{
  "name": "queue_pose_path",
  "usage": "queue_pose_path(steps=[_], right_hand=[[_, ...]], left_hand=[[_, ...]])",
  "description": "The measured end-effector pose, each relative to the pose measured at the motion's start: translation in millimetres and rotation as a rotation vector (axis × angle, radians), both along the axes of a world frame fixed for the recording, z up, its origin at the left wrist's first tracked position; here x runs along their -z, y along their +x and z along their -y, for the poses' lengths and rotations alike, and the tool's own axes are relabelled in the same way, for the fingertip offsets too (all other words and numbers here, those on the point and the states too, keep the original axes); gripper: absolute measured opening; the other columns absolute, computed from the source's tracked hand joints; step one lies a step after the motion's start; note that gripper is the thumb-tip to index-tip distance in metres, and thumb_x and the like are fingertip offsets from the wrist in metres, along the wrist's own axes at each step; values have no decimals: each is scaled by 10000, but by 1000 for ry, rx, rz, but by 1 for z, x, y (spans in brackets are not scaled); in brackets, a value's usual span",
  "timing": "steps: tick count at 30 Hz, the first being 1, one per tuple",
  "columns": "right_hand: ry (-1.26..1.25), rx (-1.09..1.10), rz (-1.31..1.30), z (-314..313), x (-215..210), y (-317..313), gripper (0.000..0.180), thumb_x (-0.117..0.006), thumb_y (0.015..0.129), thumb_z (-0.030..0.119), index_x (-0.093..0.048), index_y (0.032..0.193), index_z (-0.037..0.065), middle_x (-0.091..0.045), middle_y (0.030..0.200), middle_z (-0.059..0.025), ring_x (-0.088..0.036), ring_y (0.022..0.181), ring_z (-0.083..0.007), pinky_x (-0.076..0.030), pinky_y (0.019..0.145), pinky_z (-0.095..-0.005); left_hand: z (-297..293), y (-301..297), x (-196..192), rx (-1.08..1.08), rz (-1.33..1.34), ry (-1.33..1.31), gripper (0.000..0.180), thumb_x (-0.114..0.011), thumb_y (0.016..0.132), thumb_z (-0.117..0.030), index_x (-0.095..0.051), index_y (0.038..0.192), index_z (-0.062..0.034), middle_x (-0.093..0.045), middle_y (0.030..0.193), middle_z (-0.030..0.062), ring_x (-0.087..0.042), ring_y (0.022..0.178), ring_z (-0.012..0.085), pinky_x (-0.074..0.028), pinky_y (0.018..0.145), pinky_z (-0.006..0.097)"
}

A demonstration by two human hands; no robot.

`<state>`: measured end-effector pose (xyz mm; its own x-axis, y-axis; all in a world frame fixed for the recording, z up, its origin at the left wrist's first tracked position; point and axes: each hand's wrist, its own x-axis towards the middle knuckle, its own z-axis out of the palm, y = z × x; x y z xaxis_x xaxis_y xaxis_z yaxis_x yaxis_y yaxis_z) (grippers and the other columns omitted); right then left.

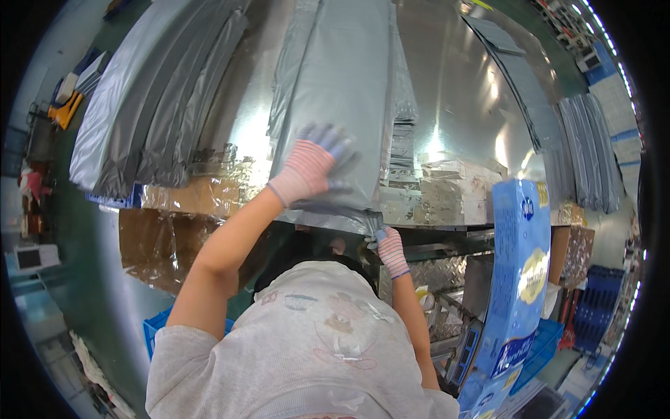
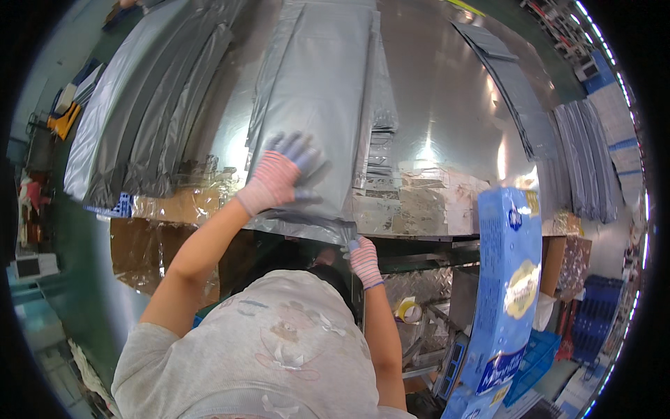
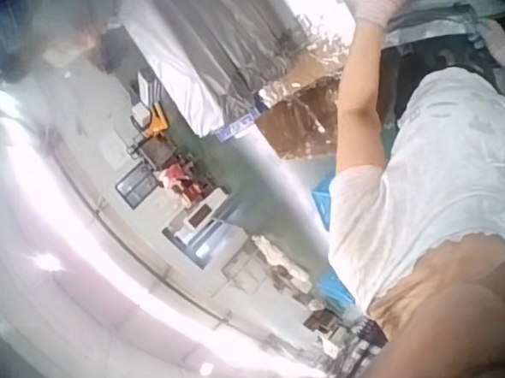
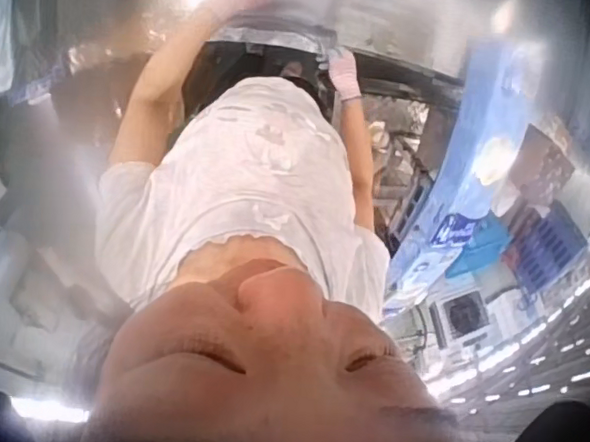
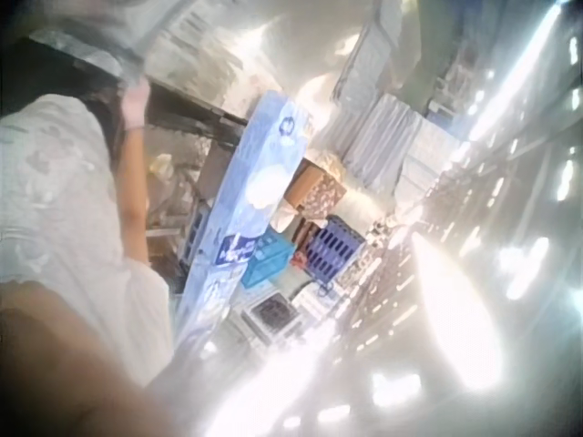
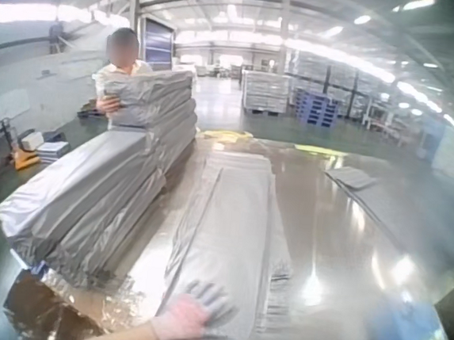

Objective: The person takes a pack of tissues from a metal table, inserts it into a gray plastic bag, and seals the bag by hand.

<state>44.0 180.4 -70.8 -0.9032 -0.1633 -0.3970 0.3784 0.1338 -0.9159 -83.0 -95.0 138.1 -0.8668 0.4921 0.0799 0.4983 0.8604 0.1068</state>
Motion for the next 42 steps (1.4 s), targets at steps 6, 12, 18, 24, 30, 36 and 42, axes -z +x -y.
queue_pose_path(steps=[6,12,18,24,30,36,42], right_hand=[[-442,363,86,42,-47,-51,106,-533,740,120,-549,705,21,-570,723,-100,-561,698,-249,-474,679,-373],[-1033,790,357,74,-98,-104,155,-508,700,202,-463,615,81,-540,712,-94,-503,687,-261,-437,695,-410],[-826,1129,435,89,-106,-126,131,-498,635,169,-392,594,104,-492,666,-46,-441,645,-213,-384,638,-374],[-763,985,384,70,-77,-126,101,-519,638,173,-436,617,119,-525,701,-30,-486,687,-206,-422,696,-382],[-749,994,458,72,-86,-133,198,-522,678,224,-579,823,102,-621,951,-67,-552,873,-222,-392,860,-437],[-263,881,437,64,-94,-153,219,-485,794,252,-576,923,101,-588,980,-50,-549,862,-157,-421,846,-371],[227,541,-118,58,-10,-174,231,-444,875,184,-505,1069,75,-571,1019,-71,-558,882,-168,-455,823,-322]], left_hand=[[0,-19,26,151,-7,-106,775,-695,647,-395,-371,1297,-122,-360,1324,154,-312,1248,316,-191,1053,470],[76,-5,36,32,-34,103,728,-669,690,-407,-392,1275,-74,-372,1317,150,-346,1223,328,-243,1037,441],[191,60,97,-448,113,363,579,-642,726,-243,-429,1237,-73,-415,1244,228,-455,1105,367,-374,942,443],[149,81,70,18,64,383,458,-668,624,-51,-538,1062,-89,-477,1160,173,-493,1031,362,-413,883,427],[149,35,103,-281,50,759,173,-623,690,-63,-580,857,-77,-579,971,94,-534,966,278,-416,838,392],[107,6,115,-579,152,1024,323,-578,780,-68,-539,1101,-76,-563,1065,92,-530,988,230,-409,870,325],[116,5,140,-634,814,1602,496,-512,863,-124,-344,1320,-28,-501,1179,85,-484,1053,161,-390,919,271]])
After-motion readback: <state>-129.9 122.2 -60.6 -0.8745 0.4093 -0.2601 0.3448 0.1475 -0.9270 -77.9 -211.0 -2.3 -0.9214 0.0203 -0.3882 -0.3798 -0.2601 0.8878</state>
